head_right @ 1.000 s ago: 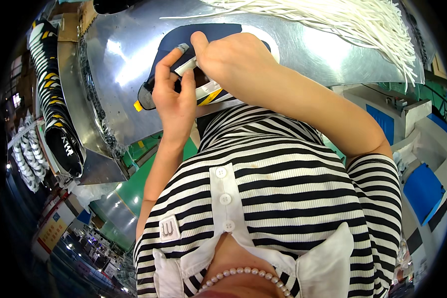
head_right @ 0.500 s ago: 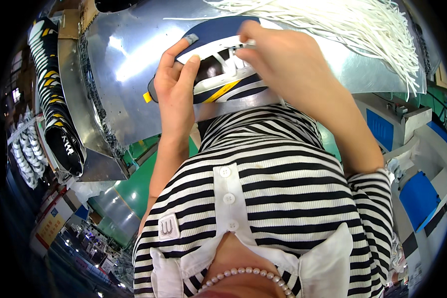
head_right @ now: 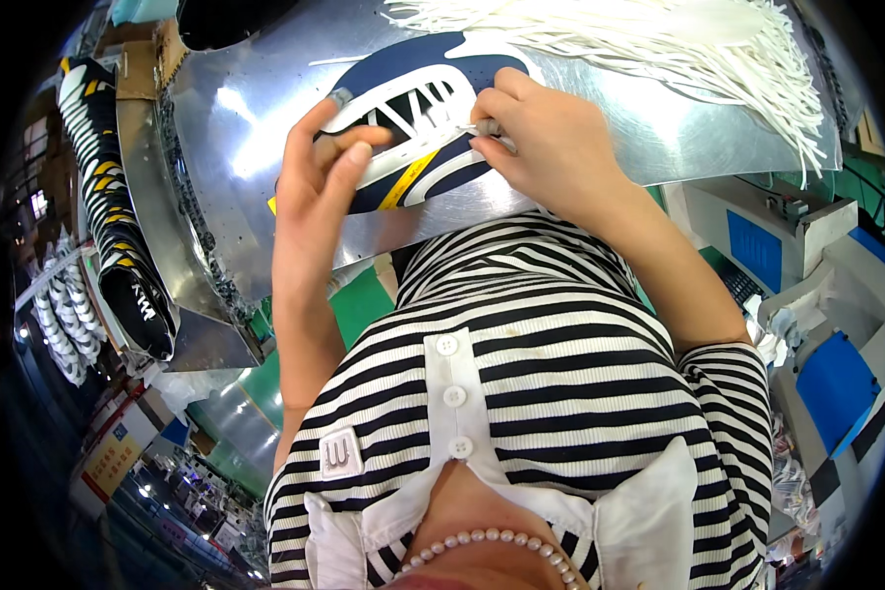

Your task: The person laces several blue and white sneakers. They thread white laces through the eyelets of the sneakers by hand, pull the laces tight, and place each completed sneaker onto a pile or rack.

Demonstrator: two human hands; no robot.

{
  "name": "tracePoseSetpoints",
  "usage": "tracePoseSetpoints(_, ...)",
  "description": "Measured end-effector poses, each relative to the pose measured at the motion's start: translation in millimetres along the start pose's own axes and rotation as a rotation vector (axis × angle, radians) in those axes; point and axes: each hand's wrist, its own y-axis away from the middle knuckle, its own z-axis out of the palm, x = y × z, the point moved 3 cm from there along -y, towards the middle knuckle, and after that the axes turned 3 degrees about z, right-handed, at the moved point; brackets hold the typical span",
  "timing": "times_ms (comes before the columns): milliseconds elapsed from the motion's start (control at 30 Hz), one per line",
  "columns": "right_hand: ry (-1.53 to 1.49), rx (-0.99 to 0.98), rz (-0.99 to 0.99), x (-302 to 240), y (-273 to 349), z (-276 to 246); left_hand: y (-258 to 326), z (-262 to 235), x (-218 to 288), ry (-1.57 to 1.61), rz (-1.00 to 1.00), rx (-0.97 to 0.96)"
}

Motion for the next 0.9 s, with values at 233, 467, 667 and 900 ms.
tracePoseSetpoints(233, -0.141, -0.021, -0.2, -38.5, 14.0, -18.9, -2.4, 28.7, 3.4, -0.904, 0.474, 0.097)
tracePoseSetpoints(467, -0.253, -0.455, -0.045, -38.1, 38.3, -10.8, -10.2, -6.2, -1.7, -0.705, 0.569, 0.287)
tracePoseSetpoints(667, -0.438, 0.002, 0.143, 2.3, 9.6, 1.3, 5.7, 30.2, 21.0, -0.673, 0.753, 0.148)
tracePoseSetpoints(900, -0.695, -0.387, -0.152, -10.2, 24.3, 50.9, 31.1, 2.6, 16.6, -0.546, 0.615, 0.23)
